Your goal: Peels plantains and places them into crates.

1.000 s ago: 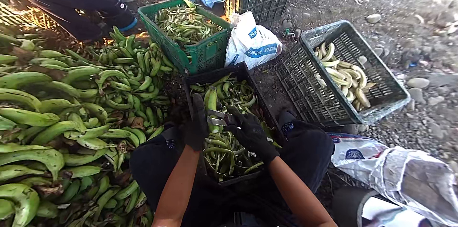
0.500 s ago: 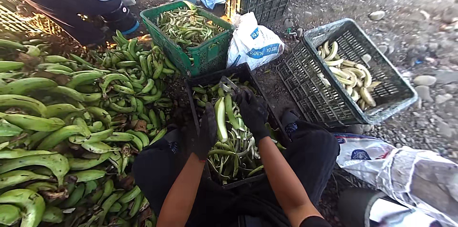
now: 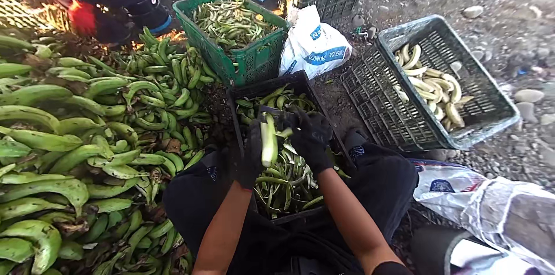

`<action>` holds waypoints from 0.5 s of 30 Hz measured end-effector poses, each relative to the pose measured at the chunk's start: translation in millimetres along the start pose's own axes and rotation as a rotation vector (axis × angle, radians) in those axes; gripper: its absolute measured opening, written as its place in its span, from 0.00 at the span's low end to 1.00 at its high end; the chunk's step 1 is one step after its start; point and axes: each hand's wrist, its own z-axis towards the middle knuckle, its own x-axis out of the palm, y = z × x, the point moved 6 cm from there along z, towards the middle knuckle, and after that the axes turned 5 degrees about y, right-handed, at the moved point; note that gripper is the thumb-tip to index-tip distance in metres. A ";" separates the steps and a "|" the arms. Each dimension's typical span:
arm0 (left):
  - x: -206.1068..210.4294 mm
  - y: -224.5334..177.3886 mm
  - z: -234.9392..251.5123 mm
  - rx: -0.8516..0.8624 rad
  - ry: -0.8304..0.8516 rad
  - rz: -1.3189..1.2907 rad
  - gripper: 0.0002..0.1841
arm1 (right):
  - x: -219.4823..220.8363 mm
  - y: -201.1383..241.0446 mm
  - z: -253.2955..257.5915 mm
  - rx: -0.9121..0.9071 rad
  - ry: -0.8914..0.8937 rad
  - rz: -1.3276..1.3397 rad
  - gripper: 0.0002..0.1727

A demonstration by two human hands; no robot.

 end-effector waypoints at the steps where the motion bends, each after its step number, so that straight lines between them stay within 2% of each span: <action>1: -1.6 -1.7 1.6 0.017 0.008 -0.009 0.29 | -0.2 2.5 5.2 0.000 -0.021 -0.010 0.26; 3: -1.8 -6.6 3.3 0.036 0.033 -0.021 0.29 | 0.6 6.4 6.0 0.012 0.012 -0.001 0.28; 6: -0.9 -3.1 3.0 -0.026 0.078 -0.045 0.32 | 2.8 1.7 6.5 -0.009 0.006 0.015 0.28; 10: 5.8 2.9 -15.9 -0.144 0.123 0.109 0.31 | -0.6 -40.8 15.4 0.164 0.125 0.170 0.29; 12: 0.9 -3.2 -12.6 -0.065 0.071 0.122 0.31 | -15.4 -51.6 21.3 0.148 0.111 0.196 0.30; 15: -25.5 -2.5 6.5 0.067 -0.058 0.043 0.36 | -17.4 -31.7 6.0 0.094 0.177 0.102 0.27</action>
